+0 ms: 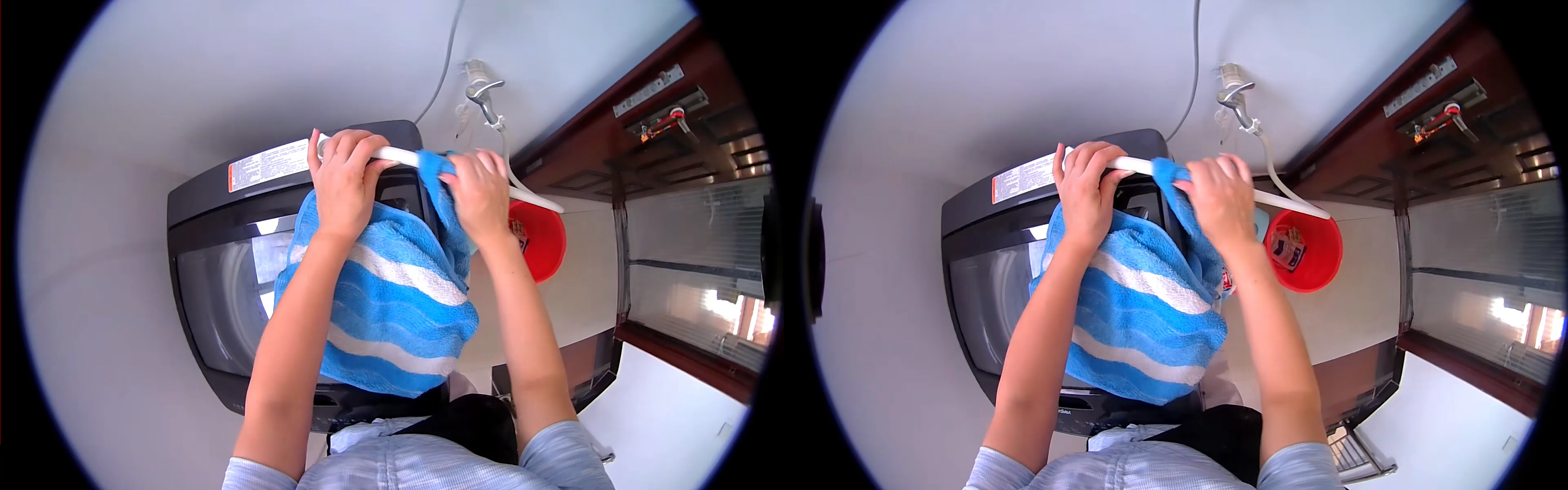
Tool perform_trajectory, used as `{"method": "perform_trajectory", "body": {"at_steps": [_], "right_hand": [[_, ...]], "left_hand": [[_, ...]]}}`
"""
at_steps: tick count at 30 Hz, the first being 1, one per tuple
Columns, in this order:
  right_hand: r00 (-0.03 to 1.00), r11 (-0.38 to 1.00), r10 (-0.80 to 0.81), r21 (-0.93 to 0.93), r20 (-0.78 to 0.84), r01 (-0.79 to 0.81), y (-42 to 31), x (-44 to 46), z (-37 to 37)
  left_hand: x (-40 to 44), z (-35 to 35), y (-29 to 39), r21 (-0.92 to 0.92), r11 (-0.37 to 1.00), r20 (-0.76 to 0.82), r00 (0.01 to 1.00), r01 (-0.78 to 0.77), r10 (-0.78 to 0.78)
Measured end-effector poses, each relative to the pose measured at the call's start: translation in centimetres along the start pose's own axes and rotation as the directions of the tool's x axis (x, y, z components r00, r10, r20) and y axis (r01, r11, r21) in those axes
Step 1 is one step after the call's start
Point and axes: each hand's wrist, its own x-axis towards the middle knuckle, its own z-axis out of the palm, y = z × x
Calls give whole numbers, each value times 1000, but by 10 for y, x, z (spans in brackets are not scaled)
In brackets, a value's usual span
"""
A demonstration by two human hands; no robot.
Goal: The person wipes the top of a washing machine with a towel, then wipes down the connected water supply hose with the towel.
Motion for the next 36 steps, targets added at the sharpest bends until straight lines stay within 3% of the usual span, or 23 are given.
{"method": "perform_trajectory", "body": {"at_steps": [3,8,11,13,15,21,24,27,29,36], "right_hand": [[999,998,43,35,19,-44,46,-31,-11],[956,967,250,-14,-155,-255,112,-84,-19],[908,916,392,-29,-151,-400,127,-94,-19],[891,910,398,-26,-217,-413,114,-83,-15],[919,923,354,-96,-173,-373,106,-78,-11],[920,926,379,37,-98,-377,1,-10,-8],[926,941,338,38,-166,-336,-32,12,5],[943,955,293,9,-158,-296,-22,5,7],[976,982,187,21,-110,-186,-7,-6,1],[988,979,127,149,91,-139,64,-54,-30]], "left_hand": [[1,1,1,11,1000,4,1000,-2,2],[0,3,0,33,999,-6,1000,17,-16],[0,3,1,50,999,-2,1000,15,-15],[0,2,1,45,999,1,1000,-2,2],[0,1,2,72,997,30,1000,-5,3],[-1,1,1,98,994,45,998,-37,33],[-1,1,-1,114,991,60,996,-66,59],[-1,0,1,137,989,67,996,-60,51],[0,0,1,164,983,70,995,-80,70],[-1,3,-1,219,972,53,996,-82,72]]}}
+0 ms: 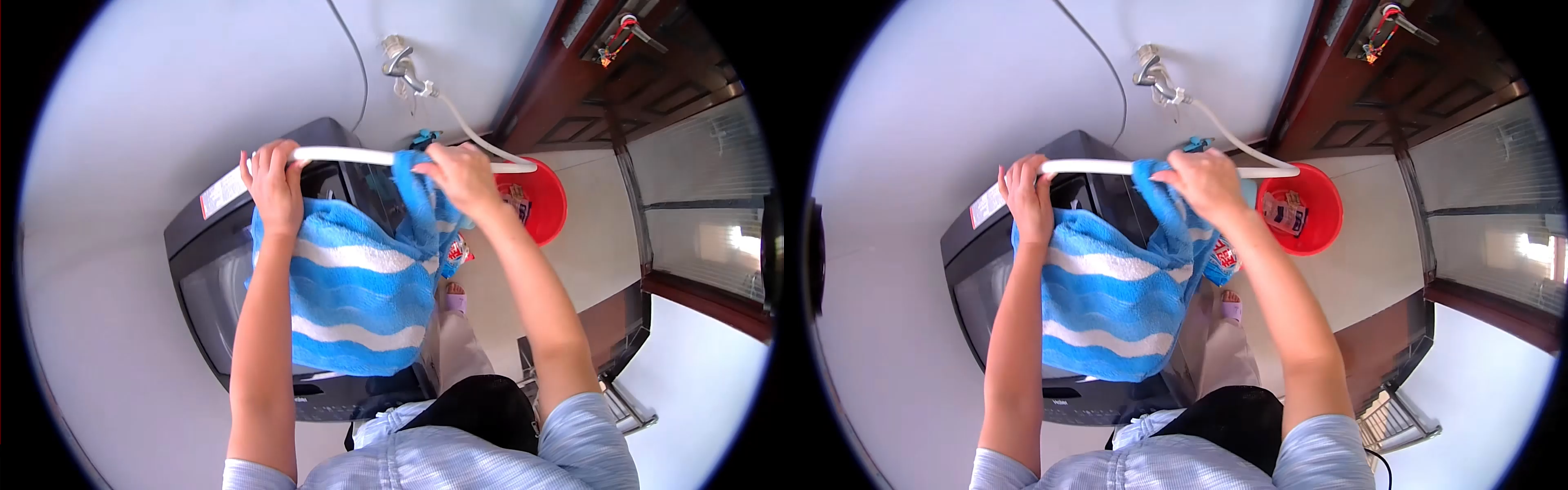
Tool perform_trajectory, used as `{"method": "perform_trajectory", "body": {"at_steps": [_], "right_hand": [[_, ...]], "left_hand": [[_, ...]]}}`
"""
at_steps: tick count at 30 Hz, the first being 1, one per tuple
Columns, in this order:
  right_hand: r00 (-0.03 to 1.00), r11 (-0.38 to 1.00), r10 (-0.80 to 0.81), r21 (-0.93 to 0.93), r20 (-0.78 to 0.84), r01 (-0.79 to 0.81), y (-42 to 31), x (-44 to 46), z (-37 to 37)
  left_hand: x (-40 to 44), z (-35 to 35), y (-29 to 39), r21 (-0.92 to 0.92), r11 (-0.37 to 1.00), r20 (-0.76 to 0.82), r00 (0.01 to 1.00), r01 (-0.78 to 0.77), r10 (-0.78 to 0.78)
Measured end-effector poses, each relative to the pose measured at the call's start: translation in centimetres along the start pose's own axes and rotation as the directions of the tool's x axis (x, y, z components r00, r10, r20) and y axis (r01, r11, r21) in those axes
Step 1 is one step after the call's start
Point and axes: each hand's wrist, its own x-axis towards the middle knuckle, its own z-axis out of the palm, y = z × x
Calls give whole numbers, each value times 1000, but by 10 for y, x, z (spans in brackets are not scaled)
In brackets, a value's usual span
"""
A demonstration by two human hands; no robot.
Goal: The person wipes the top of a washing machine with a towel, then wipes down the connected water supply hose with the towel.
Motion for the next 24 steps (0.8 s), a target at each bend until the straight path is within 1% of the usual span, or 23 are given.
{"method": "perform_trajectory", "body": {"at_steps": [1,3,4,6,7,9,11,13,14,15,17,18,19,21,22,24], "right_hand": [[999,1000,8,25,51,-9,9,-6,-10],[974,996,85,12,208,-90,28,-18,-28],[973,996,81,8,218,-85,36,-26,-34],[976,990,142,-18,165,-141,50,-41,-42],[977,991,135,-27,167,-132,58,-45,-48],[951,980,195,-22,239,-195,64,-48,-60],[944,978,207,-70,257,-196,59,-47,-73],[908,961,274,-115,318,-250,63,-45,-78],[912,958,285,-93,296,-270,64,-46,-74],[912,961,277,-108,303,-256,60,-48,-73],[859,938,345,-104,379,-331,56,-49,-74],[847,926,355,-22,396,-378,59,-52,-72],[849,932,342,-26,402,-363,59,-55,-73],[849,916,346,51,398,-397,61,-58,-74],[863,926,336,33,378,-375,62,-59,-74],[872,932,318,48,372,-360,65,-59,-77]], "left_hand": [[0,0,0,8,1000,-9,1000,-4,4],[-1,0,0,16,1000,-19,1000,-6,6],[-1,0,1,12,1000,-20,1000,6,-6],[0,0,1,10,1000,-28,1000,-3,3],[-1,0,1,5,1000,-37,999,4,-4],[-2,2,-2,-4,1000,-53,999,-10,10],[-2,2,-2,-22,1000,-73,997,-9,7],[-3,3,-2,-29,1000,-74,997,-2,0],[-3,2,-1,-42,999,-90,996,-7,3],[-4,1,-1,-50,999,-101,995,8,-13],[-3,0,-1,-67,998,-100,995,3,-9],[-4,-3,0,-72,997,-69,997,20,-25],[-5,-4,1,-70,997,-80,996,34,-39],[-4,-5,2,-69,997,-90,996,19,-25],[-3,-7,3,-73,997,-72,997,34,-40],[-3,-6,3,-56,997,-87,995,43,-48]]}}
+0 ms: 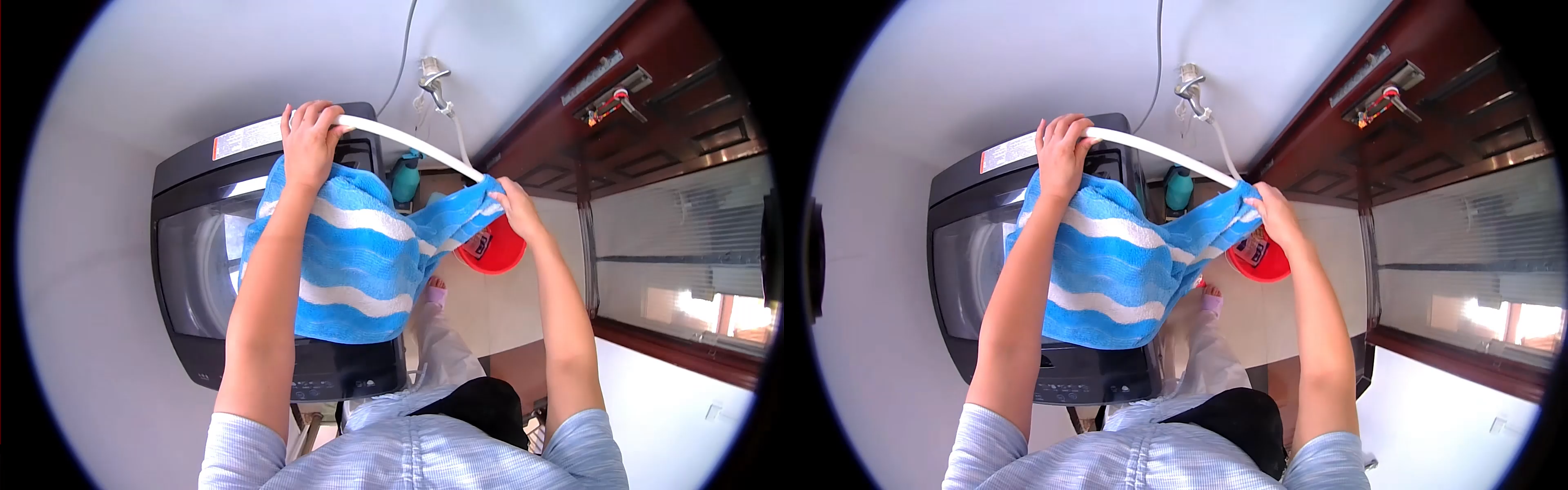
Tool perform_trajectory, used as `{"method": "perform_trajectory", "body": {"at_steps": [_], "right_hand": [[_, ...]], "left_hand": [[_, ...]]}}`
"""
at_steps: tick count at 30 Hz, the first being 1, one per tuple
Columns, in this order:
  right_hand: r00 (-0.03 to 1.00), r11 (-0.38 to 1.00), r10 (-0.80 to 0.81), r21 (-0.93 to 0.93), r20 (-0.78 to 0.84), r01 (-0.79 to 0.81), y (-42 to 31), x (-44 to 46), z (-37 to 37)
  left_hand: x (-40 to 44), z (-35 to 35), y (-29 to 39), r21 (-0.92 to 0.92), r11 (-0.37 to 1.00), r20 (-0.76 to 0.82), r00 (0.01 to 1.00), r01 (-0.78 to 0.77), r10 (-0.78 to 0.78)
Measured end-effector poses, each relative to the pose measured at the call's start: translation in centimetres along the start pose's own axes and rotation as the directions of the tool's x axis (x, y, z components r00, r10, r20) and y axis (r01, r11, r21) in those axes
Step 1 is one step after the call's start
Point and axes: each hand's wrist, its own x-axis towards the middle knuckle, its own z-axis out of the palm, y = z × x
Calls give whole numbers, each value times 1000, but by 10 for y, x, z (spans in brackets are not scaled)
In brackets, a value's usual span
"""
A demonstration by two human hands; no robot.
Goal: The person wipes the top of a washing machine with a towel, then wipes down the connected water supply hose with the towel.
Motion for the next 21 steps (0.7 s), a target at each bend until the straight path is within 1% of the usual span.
{"method": "perform_trajectory", "body": {"at_steps": [1,2,3,5,6,7,9,10,13,14,15,16,17,18,19,20,21], "right_hand": [[1000,1000,-7,5,-7,7,2,1,-3],[997,997,-68,31,-37,69,7,2,-3],[996,996,-78,48,-33,79,9,4,-5],[987,988,-154,15,-41,155,8,8,-14],[982,983,-185,10,-40,186,11,11,-17],[972,973,-232,-31,-36,231,15,14,-19],[964,962,-268,-59,5,267,18,16,-25],[963,963,-267,-26,29,268,21,14,-28],[934,937,-346,83,84,340,25,24,-39],[923,924,-376,106,83,367,25,25,-42],[911,910,-405,129,78,393,22,25,-45],[912,915,-395,137,113,379,14,26,-52],[911,911,-398,159,109,379,11,26,-55],[907,905,-409,167,95,391,10,27,-57],[904,900,-420,170,83,402,10,27,-57],[904,900,-419,165,83,402,11,27,-58],[903,899,-422,168,80,405,11,25,-58]], "left_hand": [[0,1,1,6,1000,-9,1000,5,-5],[0,2,0,31,999,-9,1000,14,-13],[0,2,1,47,999,-21,1000,22,-21],[0,1,3,67,996,-31,998,50,-48],[1,0,5,98,994,-60,997,56,-50],[1,1,5,124,990,-54,996,73,-67],[-3,-1,10,198,973,-61,993,115,-105],[-7,-3,18,225,966,-36,992,125,-120],[-4,-15,43,380,916,-88,991,126,-99],[-7,-20,62,399,898,-141,980,186,-140],[-11,-22,84,327,920,-203,967,214,-153],[-19,-21,115,173,932,-216,935,319,-280],[-31,-15,144,-26,901,-161,888,433,-431],[-37,-9,171,-217,838,-13,857,500,-515],[-28,-11,204,-350,508,308,608,788,-732],[-40,6,208,-480,306,447,529,822,-722],[-37,15,213,-538,65,567,417,840,-710]]}}
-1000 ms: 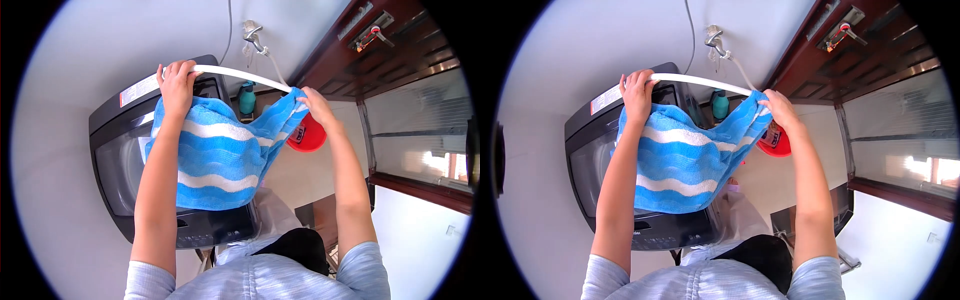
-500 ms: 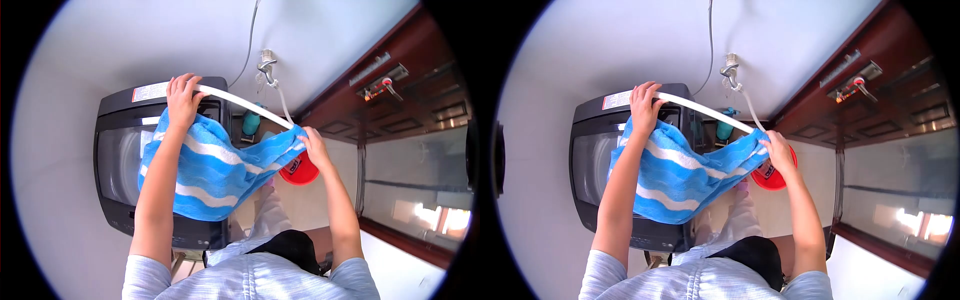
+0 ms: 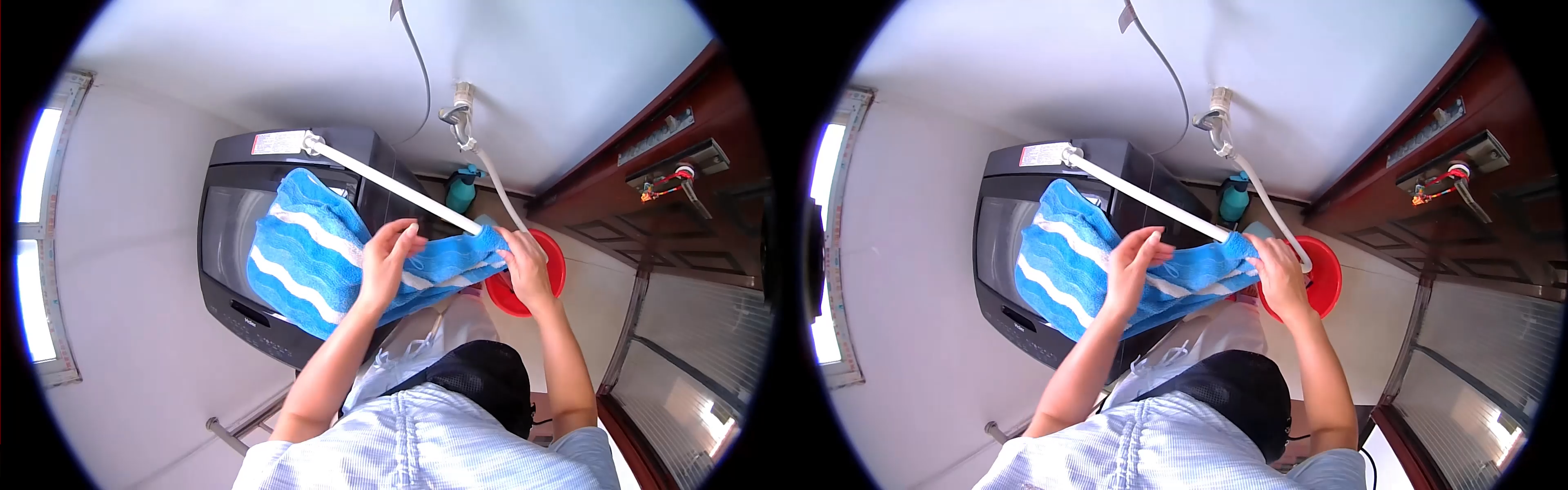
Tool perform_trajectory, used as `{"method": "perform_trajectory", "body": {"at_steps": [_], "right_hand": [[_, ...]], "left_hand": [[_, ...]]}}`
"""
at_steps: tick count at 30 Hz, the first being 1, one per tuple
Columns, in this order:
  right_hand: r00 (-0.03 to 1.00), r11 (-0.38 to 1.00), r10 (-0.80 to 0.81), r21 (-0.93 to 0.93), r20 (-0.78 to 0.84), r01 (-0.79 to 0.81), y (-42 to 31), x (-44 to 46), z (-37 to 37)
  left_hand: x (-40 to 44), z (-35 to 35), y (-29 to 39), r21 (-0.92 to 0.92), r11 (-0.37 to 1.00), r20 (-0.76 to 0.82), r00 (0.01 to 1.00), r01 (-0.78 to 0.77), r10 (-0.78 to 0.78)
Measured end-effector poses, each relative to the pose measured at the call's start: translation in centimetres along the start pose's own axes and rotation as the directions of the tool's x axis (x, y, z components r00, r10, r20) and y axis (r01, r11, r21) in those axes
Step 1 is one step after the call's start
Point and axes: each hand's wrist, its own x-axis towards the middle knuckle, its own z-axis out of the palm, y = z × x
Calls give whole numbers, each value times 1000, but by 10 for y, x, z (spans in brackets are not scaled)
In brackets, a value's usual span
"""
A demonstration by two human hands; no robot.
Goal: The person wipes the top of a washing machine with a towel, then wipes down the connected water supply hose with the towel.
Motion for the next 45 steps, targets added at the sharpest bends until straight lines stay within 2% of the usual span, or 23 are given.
{"method": "perform_trajectory", "body": {"at_steps": [2,3,5,6,8,10,14,16,18,20,22,24,27,32,34,38,41,42,43,44,45], "right_hand": [[1000,999,25,45,-4,-25,-3,-3,1],[1000,999,22,43,-8,-21,-5,-5,3],[995,990,88,117,-49,-82,-7,-6,9],[995,991,82,111,-54,-75,-9,-4,12],[982,994,89,75,-166,-77,-10,2,20],[978,998,51,39,-202,-44,-16,17,26],[979,1000,18,-3,-203,-19,-49,59,54],[971,998,62,-18,-229,-68,-62,77,73],[975,989,106,-77,-195,-123,-74,84,74],[977,992,73,-89,-201,-92,-68,78,72],[987,991,-45,-130,-152,25,-62,67,63],[989,986,-64,-161,-134,42,-49,56,56],[989,980,-121,-170,-88,104,-30,39,44],[988,973,-139,-195,-69,124,11,4,23],[998,981,-38,-193,-43,29,29,-13,11],[984,986,164,-7,-68,-165,78,-52,-8],[981,982,178,83,-81,-172,93,-63,-5],[964,956,244,196,-104,-220,98,-64,1],[943,915,309,307,-120,-260,102,-63,7],[943,915,309,310,-123,-260,107,-61,14],[914,895,358,350,-191,-277,108,-59,21]], "left_hand": [[9,13,9,-391,892,20,971,226,-237],[17,13,9,-391,894,21,973,221,-232],[32,11,6,-599,774,103,978,208,-183],[34,11,6,-602,773,105,979,201,-174],[42,13,11,-472,856,97,978,209,-186],[45,16,10,-457,868,91,981,194,-171],[49,18,8,-471,866,96,985,169,-141],[49,16,7,-339,927,-11,985,159,-173],[47,17,10,-360,925,-30,989,125,-145],[46,16,12,-344,926,-36,984,154,-177],[43,17,13,-355,923,-49,983,147,-176],[42,16,15,-383,903,-45,972,196,-230],[43,12,11,-367,907,-27,972,206,-232],[44,11,10,-322,920,-24,970,223,-243],[45,12,12,-329,920,-32,971,212,-236],[46,17,13,-357,906,-50,964,226,-260],[46,27,11,-440,874,-55,965,206,-256],[46,33,12,-499,846,-58,967,187,-248],[42,41,16,-478,861,-75,968,177,-241],[41,48,14,-407,892,-54,970,195,-237],[38,56,13,-356,893,39,959,277,-282]]}}
